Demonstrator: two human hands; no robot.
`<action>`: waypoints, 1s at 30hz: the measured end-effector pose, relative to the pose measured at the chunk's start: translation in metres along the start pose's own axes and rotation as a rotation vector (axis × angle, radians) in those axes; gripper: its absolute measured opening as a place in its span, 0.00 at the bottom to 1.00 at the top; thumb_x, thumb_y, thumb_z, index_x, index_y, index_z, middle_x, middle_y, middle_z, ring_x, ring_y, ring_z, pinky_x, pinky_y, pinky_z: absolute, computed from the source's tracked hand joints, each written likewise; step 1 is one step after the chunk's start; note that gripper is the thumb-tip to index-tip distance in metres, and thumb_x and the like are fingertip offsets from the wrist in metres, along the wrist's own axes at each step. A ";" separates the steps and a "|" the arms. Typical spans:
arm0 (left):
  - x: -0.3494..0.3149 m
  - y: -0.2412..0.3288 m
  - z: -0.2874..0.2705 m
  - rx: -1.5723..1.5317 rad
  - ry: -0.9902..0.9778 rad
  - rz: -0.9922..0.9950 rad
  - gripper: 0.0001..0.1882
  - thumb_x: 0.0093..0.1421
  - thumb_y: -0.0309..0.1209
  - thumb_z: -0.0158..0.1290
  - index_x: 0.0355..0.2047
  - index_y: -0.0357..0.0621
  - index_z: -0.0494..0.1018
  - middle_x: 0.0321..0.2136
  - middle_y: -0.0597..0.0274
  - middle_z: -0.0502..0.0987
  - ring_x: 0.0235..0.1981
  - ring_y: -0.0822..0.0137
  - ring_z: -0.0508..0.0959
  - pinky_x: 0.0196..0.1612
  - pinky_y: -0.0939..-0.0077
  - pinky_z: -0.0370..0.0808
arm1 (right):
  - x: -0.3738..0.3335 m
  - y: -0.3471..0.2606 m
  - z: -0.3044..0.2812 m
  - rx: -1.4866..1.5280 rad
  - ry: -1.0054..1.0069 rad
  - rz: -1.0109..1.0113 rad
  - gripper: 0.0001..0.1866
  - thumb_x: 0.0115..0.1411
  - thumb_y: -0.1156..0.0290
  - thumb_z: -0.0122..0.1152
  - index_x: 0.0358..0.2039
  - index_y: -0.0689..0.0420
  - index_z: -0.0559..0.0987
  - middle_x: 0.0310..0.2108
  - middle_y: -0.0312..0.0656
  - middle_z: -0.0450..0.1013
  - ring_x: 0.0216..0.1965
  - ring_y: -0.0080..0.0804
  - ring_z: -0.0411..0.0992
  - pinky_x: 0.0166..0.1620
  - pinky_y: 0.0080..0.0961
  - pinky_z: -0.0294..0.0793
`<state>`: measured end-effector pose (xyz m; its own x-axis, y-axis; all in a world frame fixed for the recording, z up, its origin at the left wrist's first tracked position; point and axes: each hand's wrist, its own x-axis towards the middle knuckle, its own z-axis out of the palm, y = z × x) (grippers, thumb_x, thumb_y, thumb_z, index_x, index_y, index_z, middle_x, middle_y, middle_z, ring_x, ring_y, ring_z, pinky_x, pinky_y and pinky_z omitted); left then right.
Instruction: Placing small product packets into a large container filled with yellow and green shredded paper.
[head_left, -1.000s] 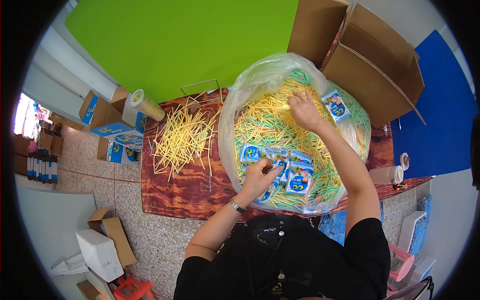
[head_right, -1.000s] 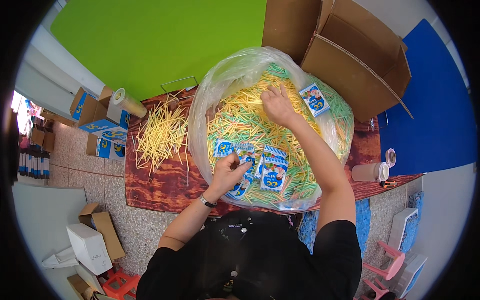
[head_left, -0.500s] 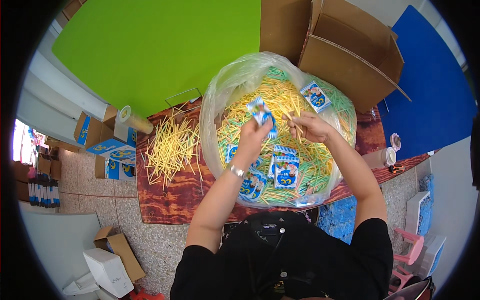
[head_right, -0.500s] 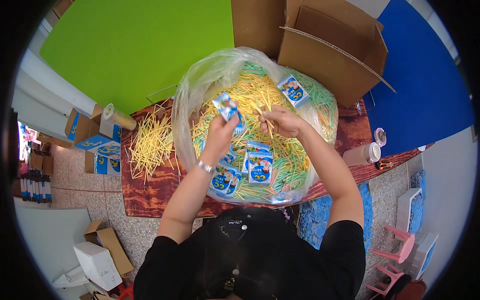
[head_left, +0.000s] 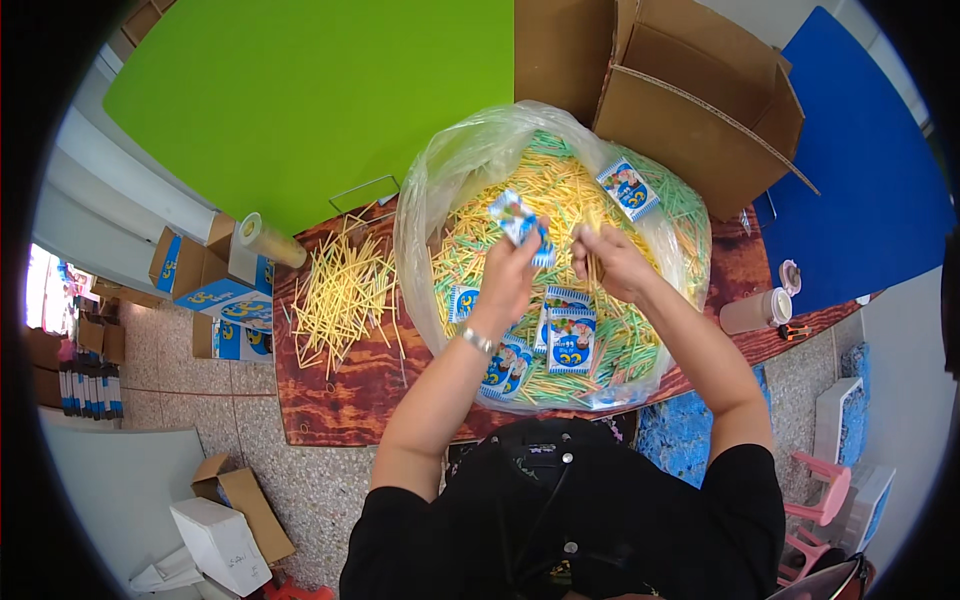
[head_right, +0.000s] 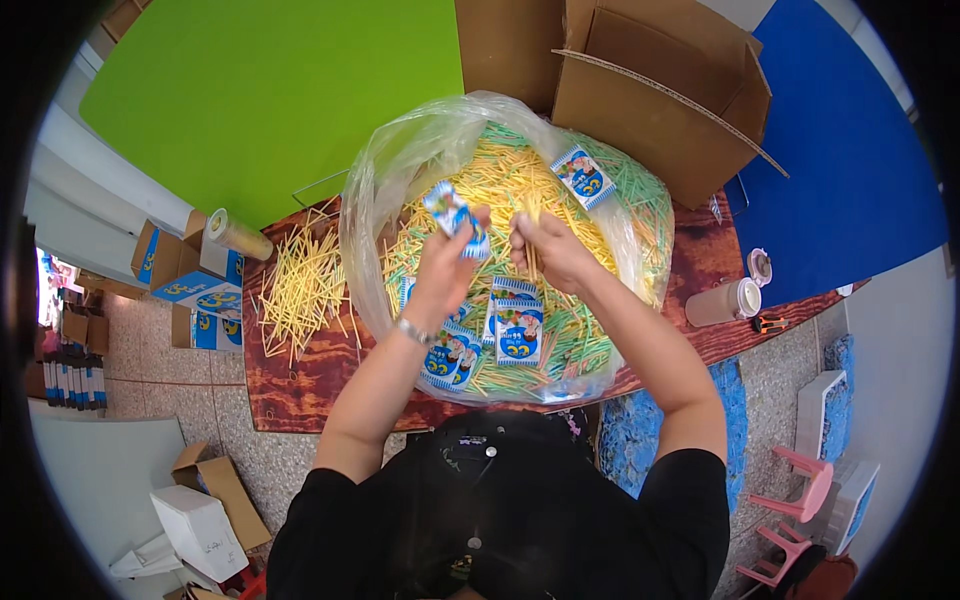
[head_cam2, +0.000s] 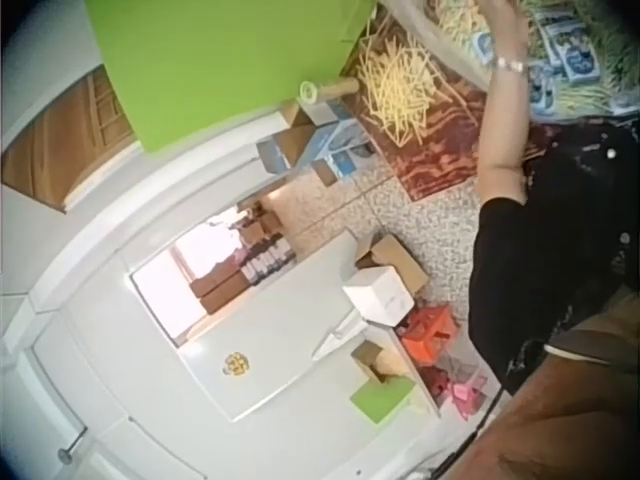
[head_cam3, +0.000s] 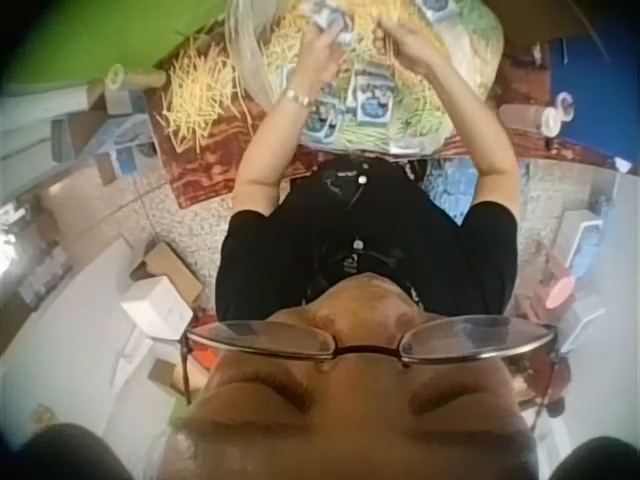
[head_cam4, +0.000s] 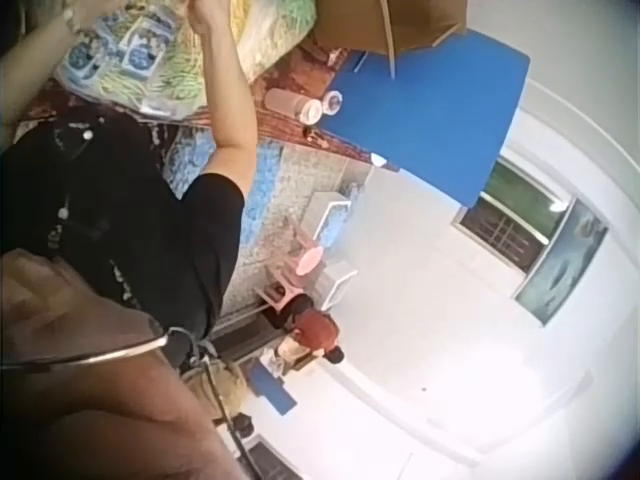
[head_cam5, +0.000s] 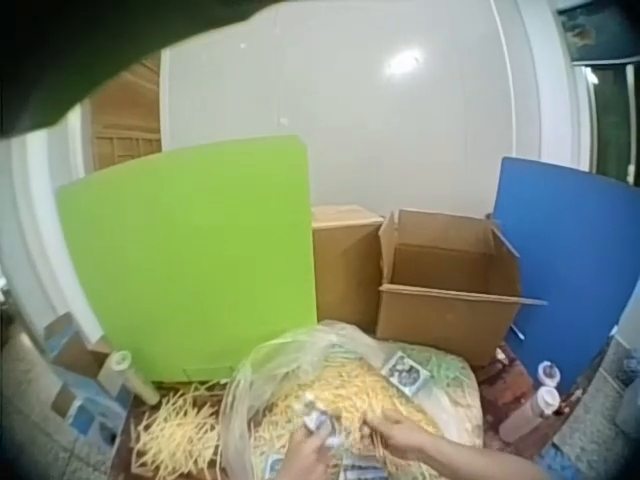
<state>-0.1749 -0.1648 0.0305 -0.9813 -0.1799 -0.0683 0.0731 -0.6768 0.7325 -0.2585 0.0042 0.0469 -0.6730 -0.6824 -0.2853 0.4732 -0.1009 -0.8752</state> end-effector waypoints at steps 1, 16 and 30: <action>-0.010 -0.008 0.002 0.001 -0.008 -0.002 0.18 0.67 0.32 0.49 0.53 0.35 0.69 0.51 0.57 0.73 0.53 0.66 0.72 0.54 0.66 0.69 | 0.002 -0.001 0.002 0.000 0.006 -0.007 0.13 0.70 0.59 0.46 0.41 0.56 0.70 0.30 0.34 0.67 0.28 0.22 0.67 0.30 0.20 0.69; -0.054 0.016 -0.001 0.950 0.002 0.296 0.08 0.57 0.28 0.60 0.32 0.38 0.73 0.23 0.65 0.78 0.21 0.73 0.73 0.23 0.76 0.67 | -0.045 -0.051 0.038 -0.897 -0.037 -0.340 0.10 0.70 0.64 0.47 0.36 0.58 0.68 0.24 0.39 0.68 0.27 0.29 0.70 0.31 0.32 0.69; -0.065 0.026 -0.016 1.331 -0.066 0.736 0.11 0.54 0.23 0.59 0.38 0.36 0.73 0.33 0.51 0.79 0.33 0.54 0.80 0.33 0.67 0.76 | -0.036 -0.126 0.083 -1.896 -0.696 -0.135 0.14 0.63 0.60 0.55 0.33 0.59 0.70 0.22 0.53 0.72 0.29 0.56 0.73 0.32 0.49 0.69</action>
<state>-0.1061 -0.1820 0.0434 -0.8079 -0.1241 0.5761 0.3610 0.6684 0.6503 -0.2468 -0.0184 0.2001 -0.1366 -0.8915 -0.4319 -0.9389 0.2556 -0.2307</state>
